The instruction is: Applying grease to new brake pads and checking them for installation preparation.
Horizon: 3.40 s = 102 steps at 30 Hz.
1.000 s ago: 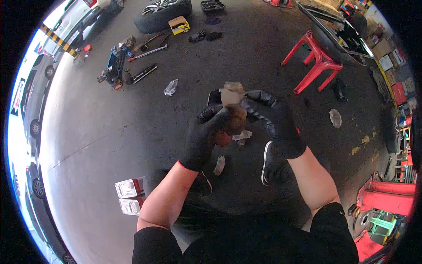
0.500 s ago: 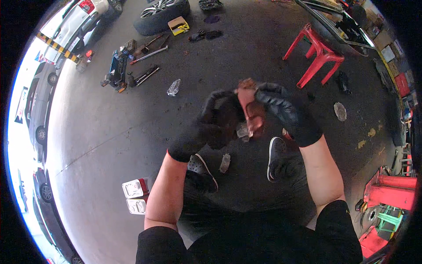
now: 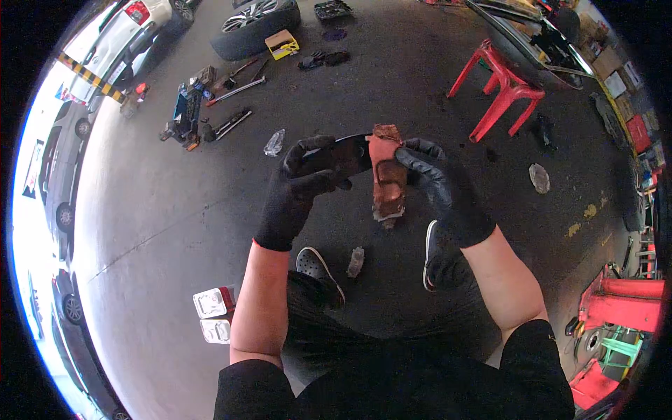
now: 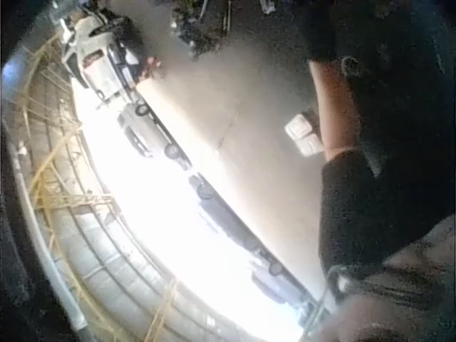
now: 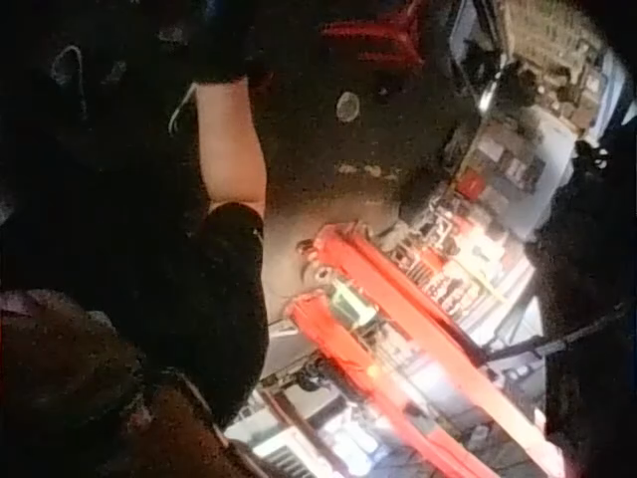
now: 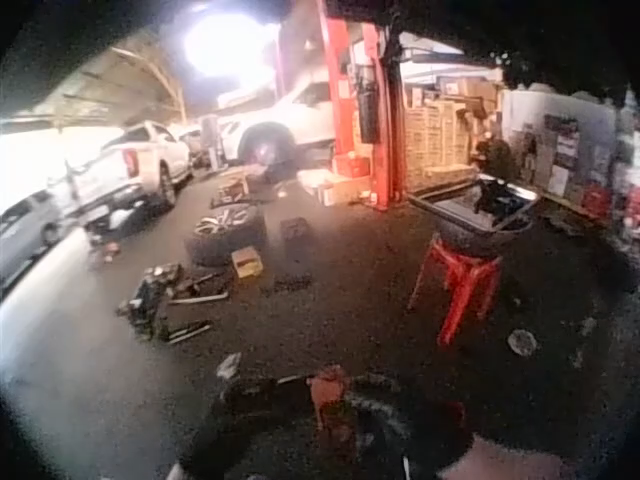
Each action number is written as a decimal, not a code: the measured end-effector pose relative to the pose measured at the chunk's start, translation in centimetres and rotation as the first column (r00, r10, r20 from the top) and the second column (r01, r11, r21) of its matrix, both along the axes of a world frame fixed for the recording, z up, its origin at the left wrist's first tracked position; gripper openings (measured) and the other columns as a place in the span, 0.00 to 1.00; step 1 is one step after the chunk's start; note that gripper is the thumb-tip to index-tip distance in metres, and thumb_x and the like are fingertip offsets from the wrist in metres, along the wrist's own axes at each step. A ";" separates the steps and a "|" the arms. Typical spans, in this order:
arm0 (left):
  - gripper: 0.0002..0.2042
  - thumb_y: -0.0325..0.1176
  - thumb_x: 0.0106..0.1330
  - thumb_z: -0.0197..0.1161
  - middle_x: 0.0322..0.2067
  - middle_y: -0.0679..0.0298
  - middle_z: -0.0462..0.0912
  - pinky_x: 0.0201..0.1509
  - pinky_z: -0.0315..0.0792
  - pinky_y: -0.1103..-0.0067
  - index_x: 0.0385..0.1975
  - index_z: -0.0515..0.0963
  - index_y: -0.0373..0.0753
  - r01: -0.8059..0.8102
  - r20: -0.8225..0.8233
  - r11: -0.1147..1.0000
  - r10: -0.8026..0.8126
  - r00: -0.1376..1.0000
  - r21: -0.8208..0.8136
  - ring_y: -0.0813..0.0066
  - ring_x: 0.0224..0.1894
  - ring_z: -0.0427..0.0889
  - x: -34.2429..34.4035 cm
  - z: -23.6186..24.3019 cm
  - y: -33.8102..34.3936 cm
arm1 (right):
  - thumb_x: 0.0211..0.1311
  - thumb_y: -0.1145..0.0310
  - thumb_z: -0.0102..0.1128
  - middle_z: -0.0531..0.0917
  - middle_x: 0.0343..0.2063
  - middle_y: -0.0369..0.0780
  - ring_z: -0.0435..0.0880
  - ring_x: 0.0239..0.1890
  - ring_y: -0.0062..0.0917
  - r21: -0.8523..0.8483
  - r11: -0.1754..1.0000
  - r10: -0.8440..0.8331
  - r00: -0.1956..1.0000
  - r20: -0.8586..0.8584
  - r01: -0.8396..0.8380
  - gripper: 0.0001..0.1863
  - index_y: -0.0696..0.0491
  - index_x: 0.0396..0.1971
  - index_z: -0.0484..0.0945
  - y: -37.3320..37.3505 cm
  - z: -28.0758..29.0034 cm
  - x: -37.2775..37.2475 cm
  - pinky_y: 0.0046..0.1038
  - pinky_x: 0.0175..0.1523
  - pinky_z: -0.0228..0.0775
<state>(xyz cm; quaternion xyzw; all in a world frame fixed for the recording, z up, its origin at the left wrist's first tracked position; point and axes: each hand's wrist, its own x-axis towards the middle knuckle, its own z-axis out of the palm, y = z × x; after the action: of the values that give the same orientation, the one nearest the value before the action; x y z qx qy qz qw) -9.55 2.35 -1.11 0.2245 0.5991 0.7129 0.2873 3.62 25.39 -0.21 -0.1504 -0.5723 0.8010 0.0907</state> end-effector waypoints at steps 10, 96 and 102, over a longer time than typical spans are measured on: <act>0.28 0.27 0.63 0.67 0.54 0.54 0.82 0.50 0.80 0.74 0.65 0.70 0.35 0.086 0.136 0.995 -0.092 0.986 0.047 0.68 0.48 0.85 0.4 1.0 -0.2 | 0.72 0.68 0.62 0.86 0.41 0.35 0.87 0.42 0.20 -0.044 0.993 0.113 0.988 0.108 -0.109 0.10 0.55 0.48 0.81 0.5 0.9 -0.1 0.24 0.51 0.80; 0.26 0.50 0.80 0.50 0.57 0.64 0.77 0.61 0.73 0.74 0.70 0.64 0.43 0.174 0.387 0.883 -0.359 0.849 0.437 0.74 0.56 0.78 6.0 -1.7 3.2 | 0.70 0.64 0.67 0.86 0.34 0.33 0.80 0.34 0.15 0.208 0.964 0.145 0.983 0.111 -0.165 0.16 0.58 0.51 0.83 -0.3 0.8 0.2 0.22 0.41 0.74; 0.29 0.40 0.80 0.56 0.61 0.64 0.74 0.61 0.71 0.75 0.76 0.57 0.43 0.137 0.100 0.925 -0.183 0.978 0.354 0.76 0.59 0.75 6.4 -1.4 3.3 | 0.68 0.66 0.68 0.87 0.34 0.32 0.83 0.34 0.15 0.263 0.959 0.083 0.992 0.097 -0.106 0.12 0.57 0.47 0.86 -0.3 1.1 0.5 0.22 0.41 0.76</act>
<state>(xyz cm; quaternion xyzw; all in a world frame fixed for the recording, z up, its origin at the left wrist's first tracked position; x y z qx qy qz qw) -3.20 5.64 -2.56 0.2721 0.4241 0.7942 0.3396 4.11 25.12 0.92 -0.1433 -0.6849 0.7128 0.0474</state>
